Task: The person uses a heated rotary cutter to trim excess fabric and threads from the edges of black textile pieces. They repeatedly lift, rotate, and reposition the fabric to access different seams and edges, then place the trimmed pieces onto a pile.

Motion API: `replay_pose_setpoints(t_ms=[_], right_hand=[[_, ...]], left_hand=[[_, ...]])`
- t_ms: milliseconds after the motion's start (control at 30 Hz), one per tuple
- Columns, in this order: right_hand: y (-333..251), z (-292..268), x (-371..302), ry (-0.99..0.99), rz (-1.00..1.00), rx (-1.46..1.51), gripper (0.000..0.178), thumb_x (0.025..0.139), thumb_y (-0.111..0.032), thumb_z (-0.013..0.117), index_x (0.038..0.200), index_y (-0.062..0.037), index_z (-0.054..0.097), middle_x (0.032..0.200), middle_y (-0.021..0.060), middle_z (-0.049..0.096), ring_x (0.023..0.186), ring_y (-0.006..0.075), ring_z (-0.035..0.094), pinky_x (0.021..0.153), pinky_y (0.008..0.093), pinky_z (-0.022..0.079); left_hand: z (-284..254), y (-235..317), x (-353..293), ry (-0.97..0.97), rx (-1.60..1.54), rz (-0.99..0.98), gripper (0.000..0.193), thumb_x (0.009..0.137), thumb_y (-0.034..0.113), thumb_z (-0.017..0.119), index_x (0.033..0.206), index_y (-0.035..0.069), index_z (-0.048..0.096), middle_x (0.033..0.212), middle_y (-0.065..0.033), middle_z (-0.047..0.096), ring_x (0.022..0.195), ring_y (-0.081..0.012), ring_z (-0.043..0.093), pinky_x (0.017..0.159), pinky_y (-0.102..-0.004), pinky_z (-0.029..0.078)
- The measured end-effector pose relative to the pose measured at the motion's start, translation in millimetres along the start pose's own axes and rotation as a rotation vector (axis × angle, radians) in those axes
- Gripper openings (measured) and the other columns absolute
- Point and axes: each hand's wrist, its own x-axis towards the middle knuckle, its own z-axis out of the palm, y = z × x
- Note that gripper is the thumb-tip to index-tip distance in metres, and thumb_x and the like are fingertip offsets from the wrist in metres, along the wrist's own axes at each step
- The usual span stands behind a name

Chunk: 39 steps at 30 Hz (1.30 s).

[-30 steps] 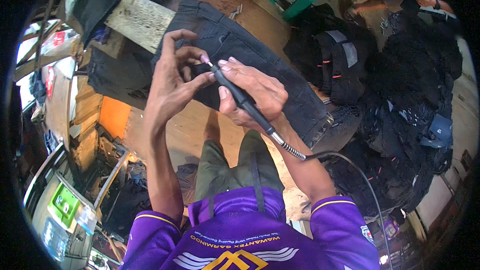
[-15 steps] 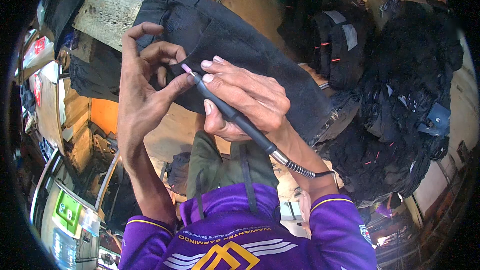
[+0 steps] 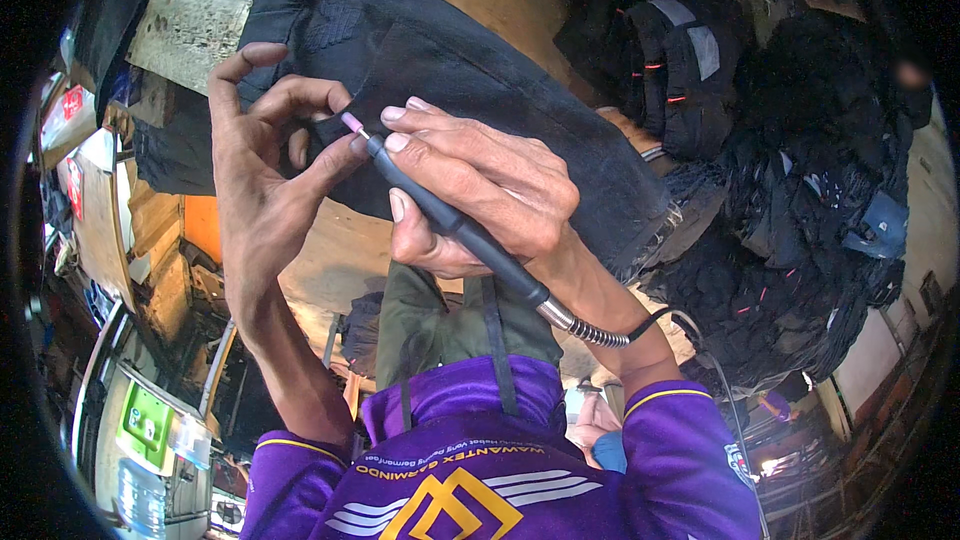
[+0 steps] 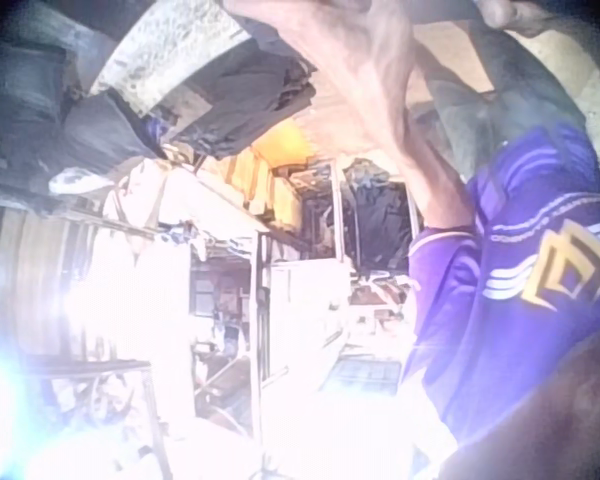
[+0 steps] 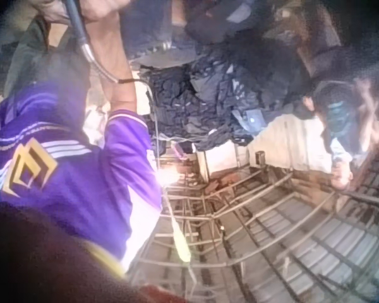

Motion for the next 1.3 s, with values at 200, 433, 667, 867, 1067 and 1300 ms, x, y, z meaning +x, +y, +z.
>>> replay_pose_setpoints(t_ms=[200,433,667,867,1067,1300], right_hand=[[0.0,-1.9,-1.2,0.009,0.019,0.016,0.029,0.086,-0.003,0.073,0.113,0.0074,0.074,0.103,0.0285,0.081,0.101,0.0407,0.083,0.095,0.0529,0.068],[4.7,-1.3,-2.0,0.056,-0.006,0.03,0.031,0.086,-0.003,0.073,0.114,0.0081,0.073,0.101,0.0281,0.08,0.1,0.0409,0.083,0.094,0.0533,0.069],[6.9,-2.2,-3.3,0.086,-0.001,0.035,0.032,0.087,-0.004,0.074,0.116,0.0093,0.073,0.1,0.0288,0.08,0.099,0.0414,0.083,0.092,0.0535,0.069],[10.0,-1.7,-4.0,0.117,0.017,0.049,0.032,0.086,-0.003,0.073,0.114,0.0109,0.073,0.1,0.0295,0.08,0.097,0.0416,0.083,0.091,0.0534,0.069],[7.1,-1.2,-3.6,0.137,0.043,0.014,0.031,0.085,0.001,0.071,0.114,0.0108,0.073,0.1,0.0301,0.08,0.095,0.0412,0.084,0.089,0.0481,0.07],[3.6,-9.2,-2.0,0.07,0.103,0.015,0.033,0.086,0.005,0.069,0.119,0.0103,0.07,0.107,0.0304,0.08,0.103,0.0399,0.083,0.092,0.044,0.068]], left_hand=[[1.8,-1.9,0.0,-0.003,0.029,0.015,0.082,0.082,-0.008,0.088,0.146,0.0,0.038,0.104,-0.0023,0.078,0.091,-0.0092,0.066,0.075,-0.0198,0.046],[5.6,-2.7,-0.7,0.007,-0.064,-0.003,0.085,0.084,-0.01,0.087,0.15,0.002,0.035,0.108,-0.0045,0.078,0.092,-0.0076,0.063,0.075,-0.0178,0.044],[2.4,-1.9,-1.4,-0.025,-0.058,-0.028,0.093,0.081,-0.012,0.089,0.156,0.004,0.036,0.117,-0.0141,0.076,0.106,-0.0157,0.067,0.09,-0.0268,0.052],[5.5,-3.1,-1.1,-0.024,-0.086,-0.012,0.087,0.086,-0.012,0.084,0.154,0.005,0.032,0.116,-0.0127,0.079,0.098,-0.0112,0.063,0.089,-0.0227,0.049],[3.8,-2.7,-1.0,-0.03,-0.084,0.002,0.087,0.086,-0.013,0.083,0.154,0.005,0.032,0.118,-0.0137,0.079,0.098,-0.0112,0.061,0.091,-0.0237,0.049],[3.6,-4.8,-3.0,-0.017,-0.09,-0.006,0.097,0.081,-0.013,0.088,0.159,0.005,0.033,0.124,-0.0184,0.077,0.106,-0.0137,0.067,0.092,-0.0256,0.051]])
